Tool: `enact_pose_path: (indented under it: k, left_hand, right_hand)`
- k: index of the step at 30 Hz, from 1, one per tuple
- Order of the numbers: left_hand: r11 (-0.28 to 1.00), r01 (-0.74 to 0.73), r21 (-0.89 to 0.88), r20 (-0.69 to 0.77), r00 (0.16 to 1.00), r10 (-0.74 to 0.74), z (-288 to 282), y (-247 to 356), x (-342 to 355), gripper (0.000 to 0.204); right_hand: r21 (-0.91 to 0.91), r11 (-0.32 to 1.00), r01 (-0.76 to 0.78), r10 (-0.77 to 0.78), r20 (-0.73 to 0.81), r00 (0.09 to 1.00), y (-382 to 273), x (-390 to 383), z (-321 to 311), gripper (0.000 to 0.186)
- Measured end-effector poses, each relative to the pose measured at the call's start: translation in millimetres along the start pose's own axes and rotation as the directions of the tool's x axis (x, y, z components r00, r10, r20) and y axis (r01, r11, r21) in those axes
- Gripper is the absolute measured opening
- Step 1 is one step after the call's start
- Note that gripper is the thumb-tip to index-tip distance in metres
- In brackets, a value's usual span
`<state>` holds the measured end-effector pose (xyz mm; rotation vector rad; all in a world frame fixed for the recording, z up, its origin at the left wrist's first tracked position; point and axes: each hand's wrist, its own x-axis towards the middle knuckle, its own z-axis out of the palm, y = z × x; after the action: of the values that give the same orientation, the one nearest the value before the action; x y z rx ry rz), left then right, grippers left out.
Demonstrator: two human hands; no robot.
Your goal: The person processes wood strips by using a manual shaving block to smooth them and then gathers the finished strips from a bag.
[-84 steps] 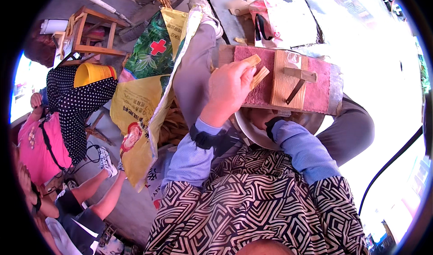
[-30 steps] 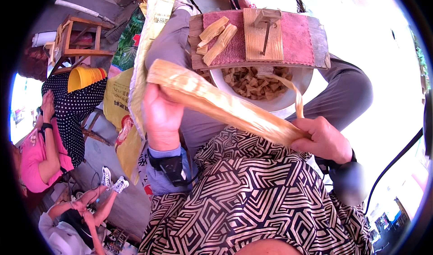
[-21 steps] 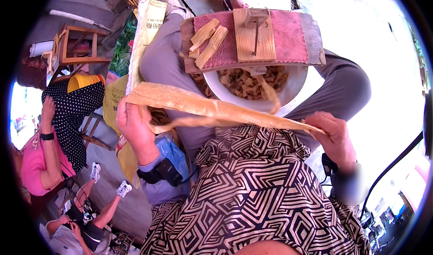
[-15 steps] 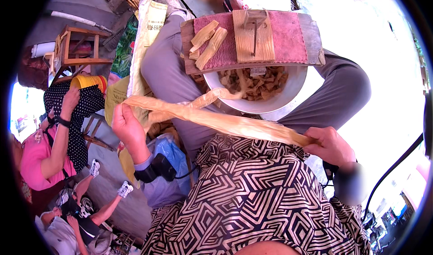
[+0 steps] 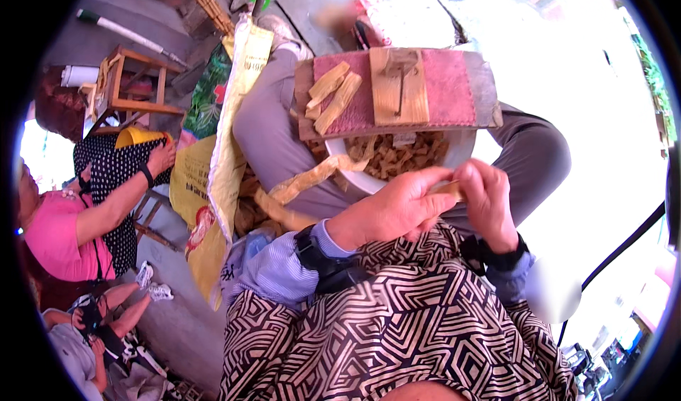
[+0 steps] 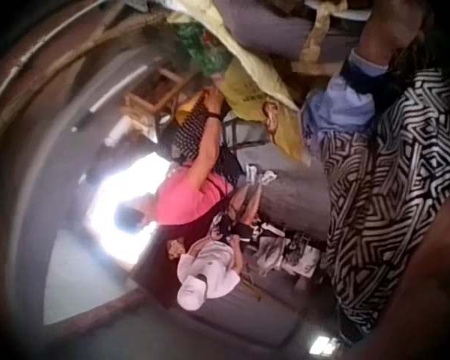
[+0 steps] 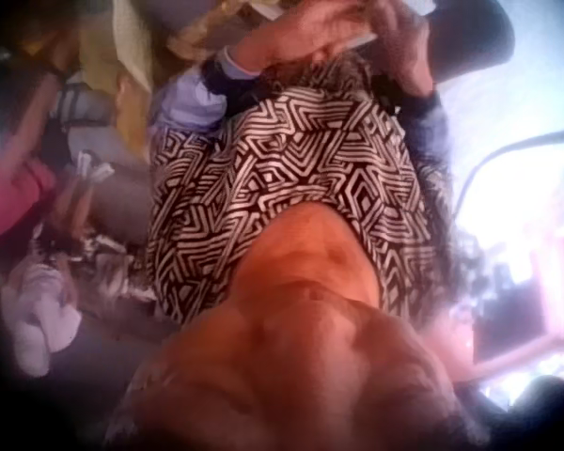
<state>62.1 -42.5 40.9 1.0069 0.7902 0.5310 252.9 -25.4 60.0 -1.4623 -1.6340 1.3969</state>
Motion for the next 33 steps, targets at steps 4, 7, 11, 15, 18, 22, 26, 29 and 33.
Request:
enact_pose_path:
  k: [4, 7, 11, 15, 18, 22, 26, 29, 33]
  left_hand:
    - [0.673, -0.155, 0.724, -0.14, 0.921, 0.363, -5, 6, 22, 0.028]
    - [0.702, -0.142, 0.698, -0.301, 0.832, 0.467, -31, -11, 52, 0.025]
    - [0.956, -0.272, -0.11, -0.302, 0.925, 0.229, -38, -24, 56, 0.028]
    - [0.838, -0.119, -0.533, -0.181, 0.983, 0.025, -27, -8, 46, 0.026]
    - [0.849, -0.112, -0.517, -0.143, 0.989, 0.043, -20, -15, 42, 0.036]
    - [0.824, -0.148, -0.547, -0.165, 0.984, 0.067, -22, -28, 42, 0.027]
    - [0.97, -0.103, -0.221, -0.225, 0.973, 0.052, -34, -39, 43, 0.018]
    - [0.471, -0.084, 0.878, -0.268, 0.728, 0.631, -33, -41, 42, 0.019]
    - [0.254, -0.118, 0.96, -0.144, 0.569, 0.81, -30, -43, 33, 0.031]
  right_hand:
    - [0.005, 1.0, -0.005, 0.004, 0.033, 0.999, 60, 21, 15, 0.015]
    - [0.168, 0.985, -0.034, -0.019, 0.302, 0.953, 18, 15, 32, 0.009]
    - [0.664, 0.715, -0.218, 0.058, 0.254, 0.965, 10, 33, 26, 0.021]
    - [0.541, 0.839, 0.056, -0.004, -0.097, 0.995, 21, 61, 35, 0.022]
    - [-0.274, 0.935, 0.226, -0.29, -0.222, 0.931, 39, 64, 33, 0.035]
    - [-0.458, 0.851, 0.255, -0.388, -0.223, 0.894, 26, 62, 34, 0.037]
    - [-0.61, 0.7, 0.372, -0.59, -0.2, 0.782, 35, 62, 29, 0.02]
    - [-0.249, 0.952, 0.177, -0.216, -0.138, 0.967, 55, 56, 34, 0.02]
    - [0.38, 0.87, -0.314, 0.187, 0.335, 0.923, 67, 51, 30, 0.04]
